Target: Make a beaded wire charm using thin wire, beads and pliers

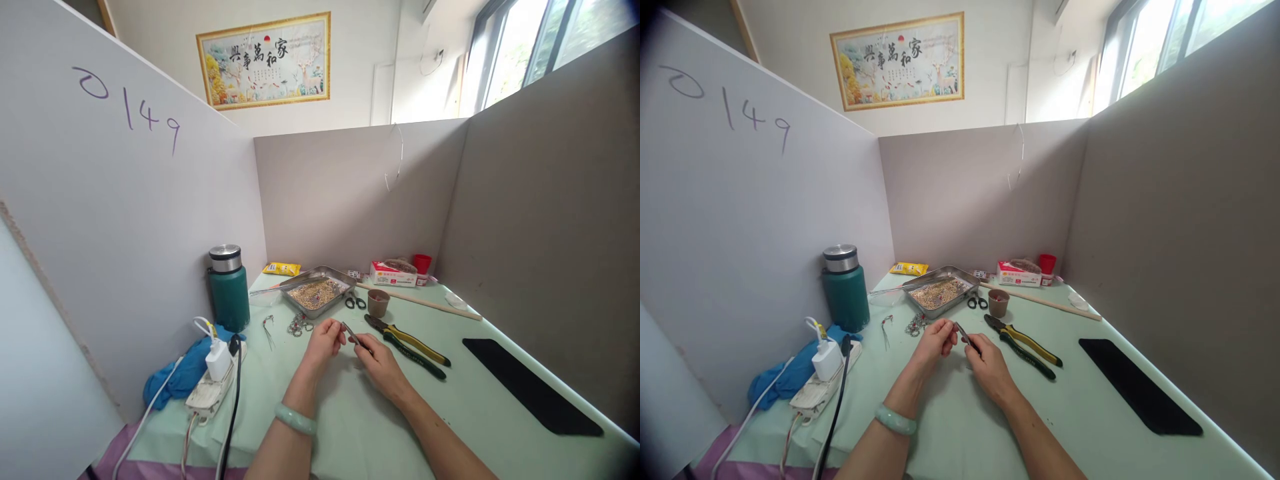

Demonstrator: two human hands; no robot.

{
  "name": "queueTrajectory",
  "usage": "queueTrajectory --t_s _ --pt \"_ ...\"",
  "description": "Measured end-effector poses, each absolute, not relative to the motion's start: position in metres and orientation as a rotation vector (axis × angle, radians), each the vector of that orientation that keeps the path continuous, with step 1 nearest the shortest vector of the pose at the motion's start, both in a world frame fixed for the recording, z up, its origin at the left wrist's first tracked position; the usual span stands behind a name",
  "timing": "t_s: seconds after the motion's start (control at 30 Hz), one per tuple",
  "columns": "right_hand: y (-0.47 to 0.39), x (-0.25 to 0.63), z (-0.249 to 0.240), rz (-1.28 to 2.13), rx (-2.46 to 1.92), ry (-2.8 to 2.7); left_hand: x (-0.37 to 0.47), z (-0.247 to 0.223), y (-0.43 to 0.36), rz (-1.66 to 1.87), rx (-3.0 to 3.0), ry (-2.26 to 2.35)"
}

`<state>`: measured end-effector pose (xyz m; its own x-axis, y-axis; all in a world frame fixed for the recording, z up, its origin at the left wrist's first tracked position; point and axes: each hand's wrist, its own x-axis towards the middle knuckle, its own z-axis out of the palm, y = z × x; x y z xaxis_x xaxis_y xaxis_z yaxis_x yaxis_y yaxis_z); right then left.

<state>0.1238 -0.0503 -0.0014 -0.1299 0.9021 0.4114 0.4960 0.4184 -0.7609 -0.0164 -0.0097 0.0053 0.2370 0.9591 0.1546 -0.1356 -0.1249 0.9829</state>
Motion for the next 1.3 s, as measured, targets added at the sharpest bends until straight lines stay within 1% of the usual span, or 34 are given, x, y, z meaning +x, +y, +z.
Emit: queueTrajectory --t_s 0.2,0.5,0.83,0.93,1.13,1.2,1.3 --pt "-0.052 0.123 -0.003 0.455 -1.227 -1.841 -0.014 0.001 -0.008 1.159 1.389 0.929" --pt "-0.048 0.125 -0.008 0.379 -1.270 -1.891 -0.014 -0.004 -0.002 1.215 1.613 1.175" --pt "-0.044 0.123 -0.008 0.367 -1.301 -1.870 -0.013 0.002 -0.010 1.251 1.714 1.301" --pt "-0.043 0.123 -0.008 0.424 -1.273 -1.830 -0.012 0.000 -0.009 1.246 1.678 1.282" --pt "-0.040 0.126 -0.008 0.835 -1.311 -1.578 -0.012 -0.004 -0.002 1.202 1.515 1.188" --pt "-0.041 0.126 -0.007 0.841 -1.293 -1.583 -0.012 -0.003 -0.002 1.192 1.456 1.158" --pt "-0.044 0.124 -0.005 0.740 -1.250 -1.662 -0.012 -0.001 -0.003 1.175 1.370 1.107"
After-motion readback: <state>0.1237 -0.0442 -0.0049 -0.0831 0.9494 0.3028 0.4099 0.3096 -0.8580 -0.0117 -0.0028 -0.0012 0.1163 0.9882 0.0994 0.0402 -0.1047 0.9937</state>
